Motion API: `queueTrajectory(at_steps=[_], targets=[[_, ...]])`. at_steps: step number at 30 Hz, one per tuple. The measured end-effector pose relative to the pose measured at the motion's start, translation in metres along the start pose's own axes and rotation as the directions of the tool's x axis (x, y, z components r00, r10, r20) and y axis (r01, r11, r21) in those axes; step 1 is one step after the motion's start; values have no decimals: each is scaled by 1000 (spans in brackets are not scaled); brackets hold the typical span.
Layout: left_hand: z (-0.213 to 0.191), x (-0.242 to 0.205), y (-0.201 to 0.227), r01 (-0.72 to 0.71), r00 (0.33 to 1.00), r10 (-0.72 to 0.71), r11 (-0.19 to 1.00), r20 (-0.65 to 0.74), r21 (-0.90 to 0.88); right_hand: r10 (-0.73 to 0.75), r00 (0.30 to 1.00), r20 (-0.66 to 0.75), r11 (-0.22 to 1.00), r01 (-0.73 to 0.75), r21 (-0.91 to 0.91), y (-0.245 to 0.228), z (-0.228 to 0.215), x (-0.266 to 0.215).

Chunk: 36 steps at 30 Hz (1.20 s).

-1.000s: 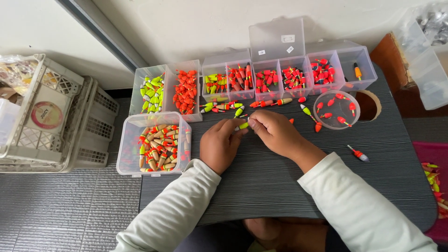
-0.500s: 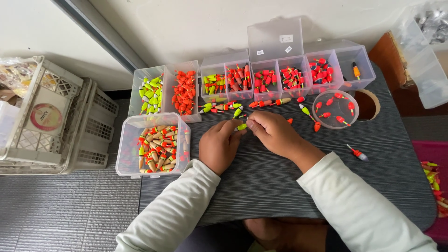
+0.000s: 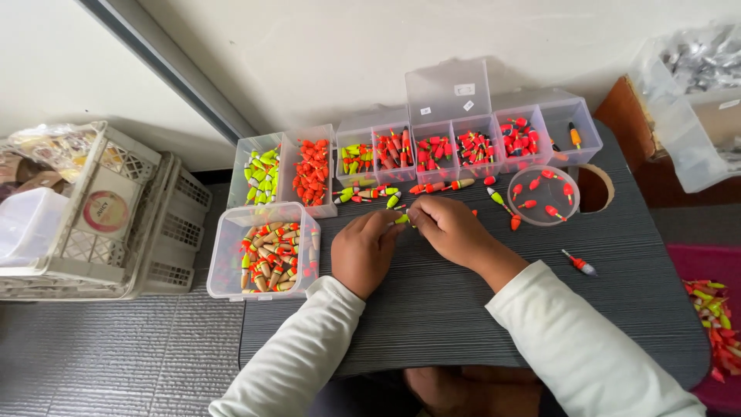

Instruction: The person sits at a table and assembles small fishing floats by hand. They pick up a float body and a small stick, insert the stick into the body, and place the finished item into a container. The workspace is organized with multiple plastic bins holding different colored components.

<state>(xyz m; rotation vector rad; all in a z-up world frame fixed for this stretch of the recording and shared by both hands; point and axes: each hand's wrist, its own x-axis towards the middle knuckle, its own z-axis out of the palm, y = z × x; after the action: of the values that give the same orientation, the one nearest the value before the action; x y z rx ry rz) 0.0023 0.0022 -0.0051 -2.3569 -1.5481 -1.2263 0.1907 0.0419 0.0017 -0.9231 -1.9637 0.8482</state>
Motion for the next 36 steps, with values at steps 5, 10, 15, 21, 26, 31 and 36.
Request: queueTrajectory(at_steps=[5, 10, 15, 21, 26, 31, 36], targets=[[-31, 14, 23, -7, 999, 14, 980, -36, 201, -213, 971, -107, 957, 185, -223, -3, -13, 5], [-100, 35, 2, 286, 958, -246, 827, -145, 483, -247, 940, -234, 718, 15, -696, 32, -21, 2], [-137, 69, -103, 563, 801, -576, 633, -163, 531, -74, 940, -334, 496, -256, -830, 97, -9, -2], [-139, 80, -108, 573, 683, -727, 593, 69, 565, 83, 941, -328, 505, -323, -800, 96, -11, -1], [-123, 78, 35, 544, 765, -622, 762, 166, 352, 135, 951, -280, 517, -308, -799, 93, -13, -5], [-65, 52, 65, 542, 672, -537, 826, 510, 156, 78, 978, -192, 586, -201, -785, 98, -15, -4], [-28, 38, 59, 629, 686, -531, 777, 498, -39, -254, 967, -22, 794, 195, -576, 50, -11, 1]])
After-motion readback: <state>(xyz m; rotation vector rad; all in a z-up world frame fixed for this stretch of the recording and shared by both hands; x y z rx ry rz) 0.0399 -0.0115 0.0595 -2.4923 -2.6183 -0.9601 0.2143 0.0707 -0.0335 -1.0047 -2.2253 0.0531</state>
